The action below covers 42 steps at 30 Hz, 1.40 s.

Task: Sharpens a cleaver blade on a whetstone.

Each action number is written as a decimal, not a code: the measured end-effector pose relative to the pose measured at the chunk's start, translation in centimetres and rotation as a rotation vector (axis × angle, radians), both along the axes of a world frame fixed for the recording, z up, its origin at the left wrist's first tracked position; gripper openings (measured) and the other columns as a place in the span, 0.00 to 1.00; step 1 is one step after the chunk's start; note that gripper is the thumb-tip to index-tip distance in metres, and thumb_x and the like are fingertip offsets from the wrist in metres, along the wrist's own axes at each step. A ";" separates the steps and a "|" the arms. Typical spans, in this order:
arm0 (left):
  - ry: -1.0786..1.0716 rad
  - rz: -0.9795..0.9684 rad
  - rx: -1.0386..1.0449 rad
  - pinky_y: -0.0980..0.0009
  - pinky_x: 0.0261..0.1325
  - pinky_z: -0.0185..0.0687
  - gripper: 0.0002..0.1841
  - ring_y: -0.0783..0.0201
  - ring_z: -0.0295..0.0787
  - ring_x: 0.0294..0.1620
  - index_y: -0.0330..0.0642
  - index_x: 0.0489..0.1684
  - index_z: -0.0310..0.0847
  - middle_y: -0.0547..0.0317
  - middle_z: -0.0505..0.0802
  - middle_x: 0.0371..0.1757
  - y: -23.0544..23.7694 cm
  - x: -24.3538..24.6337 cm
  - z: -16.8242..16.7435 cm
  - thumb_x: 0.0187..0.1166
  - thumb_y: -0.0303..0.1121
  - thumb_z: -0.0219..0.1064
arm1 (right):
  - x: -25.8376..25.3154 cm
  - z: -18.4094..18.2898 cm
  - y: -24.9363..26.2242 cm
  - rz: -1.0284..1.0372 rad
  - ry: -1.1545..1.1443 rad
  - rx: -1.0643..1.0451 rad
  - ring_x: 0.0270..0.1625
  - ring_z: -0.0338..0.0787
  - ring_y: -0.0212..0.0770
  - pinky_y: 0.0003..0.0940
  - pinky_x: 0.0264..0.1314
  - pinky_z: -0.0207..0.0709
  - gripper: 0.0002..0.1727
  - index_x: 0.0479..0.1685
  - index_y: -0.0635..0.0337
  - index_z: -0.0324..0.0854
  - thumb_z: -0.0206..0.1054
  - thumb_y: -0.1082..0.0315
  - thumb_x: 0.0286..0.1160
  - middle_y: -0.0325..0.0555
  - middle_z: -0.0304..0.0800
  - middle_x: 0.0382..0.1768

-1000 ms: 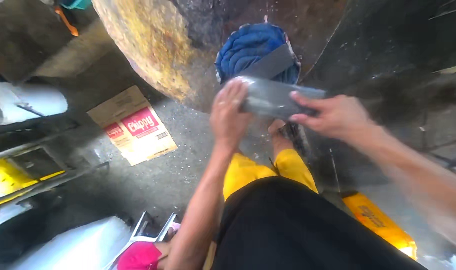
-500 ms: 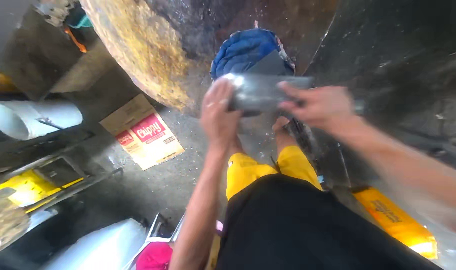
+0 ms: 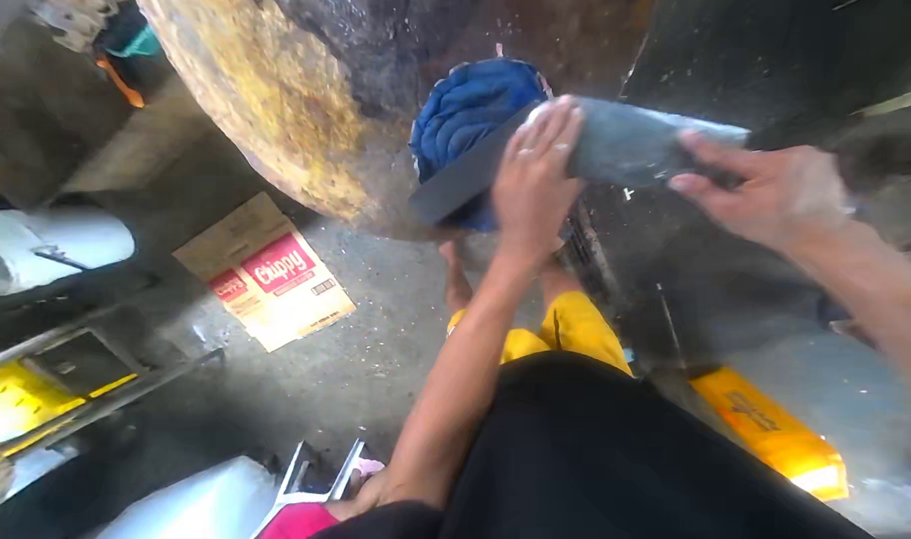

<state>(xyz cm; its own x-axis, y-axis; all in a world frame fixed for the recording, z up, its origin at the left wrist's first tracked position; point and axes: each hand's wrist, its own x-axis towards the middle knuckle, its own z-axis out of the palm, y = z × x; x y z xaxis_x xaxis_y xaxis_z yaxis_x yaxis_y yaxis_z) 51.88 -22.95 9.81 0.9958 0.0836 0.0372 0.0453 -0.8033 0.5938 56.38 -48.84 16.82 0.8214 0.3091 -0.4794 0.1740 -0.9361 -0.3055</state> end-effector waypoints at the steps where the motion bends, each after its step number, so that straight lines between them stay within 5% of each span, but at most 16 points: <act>1: 0.033 0.019 0.039 0.59 0.89 0.65 0.33 0.63 0.74 0.84 0.54 0.73 0.86 0.65 0.85 0.79 3.2 -1.8 0.2 0.61 0.42 0.84 | -0.4 -0.7 3.0 0.035 0.020 0.028 0.41 0.91 0.78 0.81 0.40 0.74 0.32 0.84 0.20 0.72 0.56 0.30 0.80 0.69 0.94 0.41; 4: 0.195 0.134 0.176 0.52 0.87 0.70 0.34 0.59 0.72 0.86 0.55 0.78 0.81 0.63 0.80 0.84 16.4 -11.1 1.6 0.67 0.44 0.81 | -3.3 -3.9 16.0 0.245 0.171 0.142 0.40 0.94 0.61 0.69 0.39 0.80 0.31 0.84 0.07 0.66 0.48 0.26 0.80 0.50 0.97 0.40; 7: 0.201 0.318 0.232 0.46 0.81 0.75 0.32 0.52 0.79 0.82 0.47 0.71 0.86 0.54 0.85 0.79 21.8 -16.4 2.5 0.63 0.43 0.84 | -5.0 -4.5 23.6 0.438 0.286 0.310 0.43 0.93 0.58 0.63 0.45 0.81 0.30 0.87 0.14 0.64 0.51 0.33 0.85 0.50 0.95 0.40; 9: 0.201 0.300 0.195 0.45 0.84 0.71 0.30 0.48 0.77 0.82 0.41 0.70 0.85 0.48 0.84 0.79 18.9 -13.8 3.3 0.65 0.39 0.82 | -4.4 -4.2 20.8 0.384 0.280 0.323 0.42 0.93 0.59 0.64 0.44 0.81 0.30 0.87 0.13 0.65 0.53 0.33 0.84 0.49 0.96 0.40; 12: 0.039 0.166 0.110 0.51 0.84 0.73 0.30 0.49 0.81 0.79 0.42 0.64 0.90 0.47 0.89 0.73 9.0 -7.0 1.3 0.57 0.38 0.85 | -2.9 -2.9 8.7 0.167 0.184 0.140 0.41 0.94 0.61 0.69 0.39 0.81 0.31 0.85 0.05 0.61 0.50 0.26 0.80 0.49 0.97 0.41; 15: -0.017 0.000 0.017 0.58 0.87 0.66 0.32 0.58 0.78 0.81 0.48 0.67 0.90 0.58 0.89 0.75 -0.3 -0.3 0.0 0.55 0.39 0.86 | -1.0 -0.1 -1.0 -0.017 0.047 -0.005 0.39 0.91 0.76 0.80 0.36 0.75 0.32 0.85 0.10 0.66 0.58 0.28 0.78 0.66 0.95 0.41; 17: -0.026 -0.036 -0.018 0.59 0.88 0.65 0.32 0.60 0.77 0.83 0.49 0.69 0.88 0.61 0.87 0.77 -0.8 0.2 -0.2 0.57 0.38 0.85 | -0.6 0.5 -1.2 -0.040 0.021 -0.020 0.40 0.89 0.82 0.83 0.37 0.71 0.33 0.84 0.17 0.70 0.60 0.28 0.77 0.73 0.93 0.41; 22: 0.174 0.144 0.173 0.50 0.86 0.70 0.33 0.57 0.73 0.86 0.52 0.77 0.81 0.62 0.80 0.84 17.6 -12.6 1.2 0.68 0.42 0.81 | -3.7 -3.6 17.4 0.269 0.255 0.148 0.45 0.94 0.62 0.70 0.43 0.80 0.31 0.84 0.06 0.64 0.50 0.26 0.79 0.50 0.97 0.45; 25: 0.178 0.314 0.229 0.46 0.83 0.71 0.31 0.51 0.77 0.83 0.45 0.71 0.86 0.53 0.85 0.79 21.5 -15.3 1.9 0.64 0.39 0.82 | -4.9 -4.7 23.2 0.417 0.272 0.301 0.42 0.93 0.59 0.64 0.44 0.80 0.30 0.87 0.11 0.64 0.51 0.32 0.84 0.50 0.96 0.41; 28: 0.078 0.229 0.132 0.46 0.85 0.70 0.29 0.46 0.77 0.82 0.38 0.69 0.86 0.44 0.84 0.78 14.4 -11.0 2.3 0.63 0.33 0.82 | -4.4 -4.0 15.2 0.272 0.188 0.239 0.40 0.94 0.58 0.65 0.40 0.82 0.30 0.85 0.09 0.64 0.50 0.29 0.82 0.47 0.97 0.39; 32: -0.043 -0.013 -0.050 0.54 0.90 0.63 0.35 0.53 0.73 0.85 0.42 0.71 0.85 0.51 0.84 0.80 1.1 -3.0 0.9 0.55 0.29 0.85 | -2.4 -0.7 -0.2 0.032 0.021 0.031 0.34 0.92 0.68 0.72 0.31 0.78 0.32 0.85 0.12 0.66 0.57 0.30 0.80 0.58 0.95 0.37; 34: -0.022 -0.070 -0.078 0.57 0.91 0.60 0.36 0.58 0.69 0.88 0.45 0.74 0.84 0.58 0.82 0.82 -0.6 -1.7 0.4 0.57 0.31 0.85 | -1.7 0.2 -1.8 0.012 -0.027 -0.010 0.31 0.91 0.68 0.71 0.29 0.76 0.32 0.84 0.16 0.70 0.59 0.29 0.78 0.60 0.94 0.33; 38: 0.070 0.069 0.068 0.54 0.88 0.69 0.32 0.60 0.72 0.86 0.53 0.75 0.83 0.63 0.81 0.82 12.4 -10.1 -0.2 0.65 0.38 0.82 | -3.8 -2.9 11.0 0.174 0.131 0.079 0.37 0.94 0.57 0.67 0.37 0.81 0.32 0.82 0.10 0.71 0.52 0.23 0.76 0.47 0.97 0.36; 40: 0.159 0.202 0.198 0.49 0.84 0.74 0.31 0.58 0.76 0.83 0.53 0.74 0.84 0.62 0.83 0.81 20.1 -15.2 0.6 0.67 0.41 0.82 | -5.5 -4.6 19.7 0.309 0.246 0.208 0.41 0.94 0.57 0.67 0.41 0.82 0.30 0.83 0.08 0.68 0.52 0.28 0.79 0.47 0.97 0.40; 42: 0.213 0.318 0.278 0.44 0.79 0.76 0.31 0.55 0.79 0.81 0.50 0.72 0.86 0.59 0.85 0.78 23.0 -17.1 1.6 0.63 0.39 0.83 | -5.9 -4.7 24.2 0.428 0.289 0.321 0.42 0.93 0.57 0.63 0.44 0.81 0.29 0.86 0.15 0.67 0.53 0.34 0.84 0.49 0.96 0.40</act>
<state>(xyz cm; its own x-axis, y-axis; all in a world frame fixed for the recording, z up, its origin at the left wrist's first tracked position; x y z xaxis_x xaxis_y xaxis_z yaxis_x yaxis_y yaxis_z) 34.80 0.05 11.44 0.9103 0.4016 -0.1010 0.4124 -0.8572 0.3085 50.43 -24.67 12.16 0.4427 0.7492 -0.4927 0.3823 -0.6547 -0.6520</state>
